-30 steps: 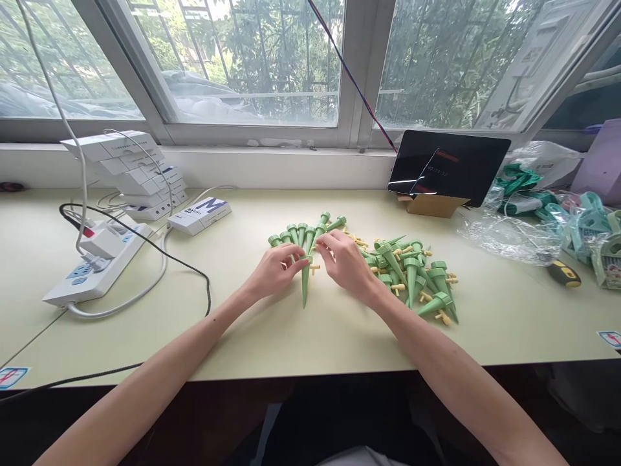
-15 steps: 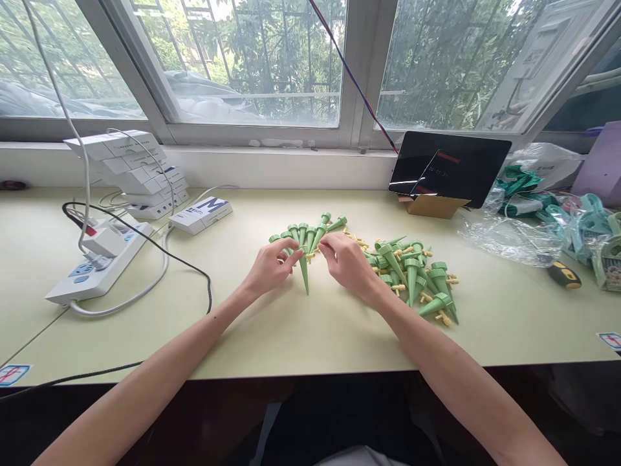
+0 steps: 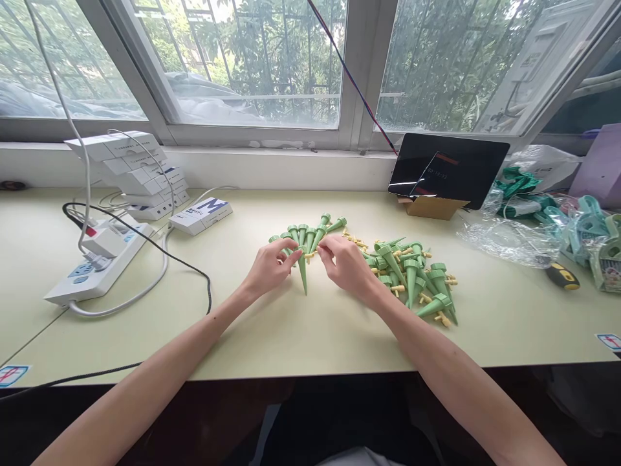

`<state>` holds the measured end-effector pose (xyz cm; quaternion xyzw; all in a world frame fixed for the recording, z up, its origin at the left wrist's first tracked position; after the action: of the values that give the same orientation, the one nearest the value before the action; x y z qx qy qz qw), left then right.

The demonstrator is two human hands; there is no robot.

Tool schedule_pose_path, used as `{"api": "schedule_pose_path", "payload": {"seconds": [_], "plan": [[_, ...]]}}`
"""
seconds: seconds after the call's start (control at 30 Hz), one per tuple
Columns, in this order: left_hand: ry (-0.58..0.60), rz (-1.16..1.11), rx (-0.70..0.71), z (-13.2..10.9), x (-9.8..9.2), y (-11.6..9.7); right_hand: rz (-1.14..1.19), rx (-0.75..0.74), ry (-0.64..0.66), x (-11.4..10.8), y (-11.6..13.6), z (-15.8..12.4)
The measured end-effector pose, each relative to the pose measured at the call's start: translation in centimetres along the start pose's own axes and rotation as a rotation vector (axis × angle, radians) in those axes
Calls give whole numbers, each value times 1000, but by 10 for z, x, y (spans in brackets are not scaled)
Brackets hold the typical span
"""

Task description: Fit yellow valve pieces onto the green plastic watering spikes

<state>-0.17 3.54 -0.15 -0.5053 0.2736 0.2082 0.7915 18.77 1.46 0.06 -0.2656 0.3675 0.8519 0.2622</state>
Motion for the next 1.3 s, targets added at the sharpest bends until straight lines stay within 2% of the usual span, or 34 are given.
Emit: {"api": "schedule_pose_path", "payload": {"seconds": [1.3], "plan": [[-12, 6, 47, -1, 2, -1, 37, 21, 95, 6, -1, -2]]}}
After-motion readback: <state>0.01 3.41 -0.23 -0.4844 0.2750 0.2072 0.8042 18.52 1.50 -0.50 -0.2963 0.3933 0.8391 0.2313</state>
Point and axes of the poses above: each hand's wrist, its own z-axis towards the middle knuckle, its own x-axis out of the palm, y = z × x, the point moved 2 cm from there along z, towards the middle knuckle, and after that the axes turned 3 degrees about -y, right-handed, at the moved point
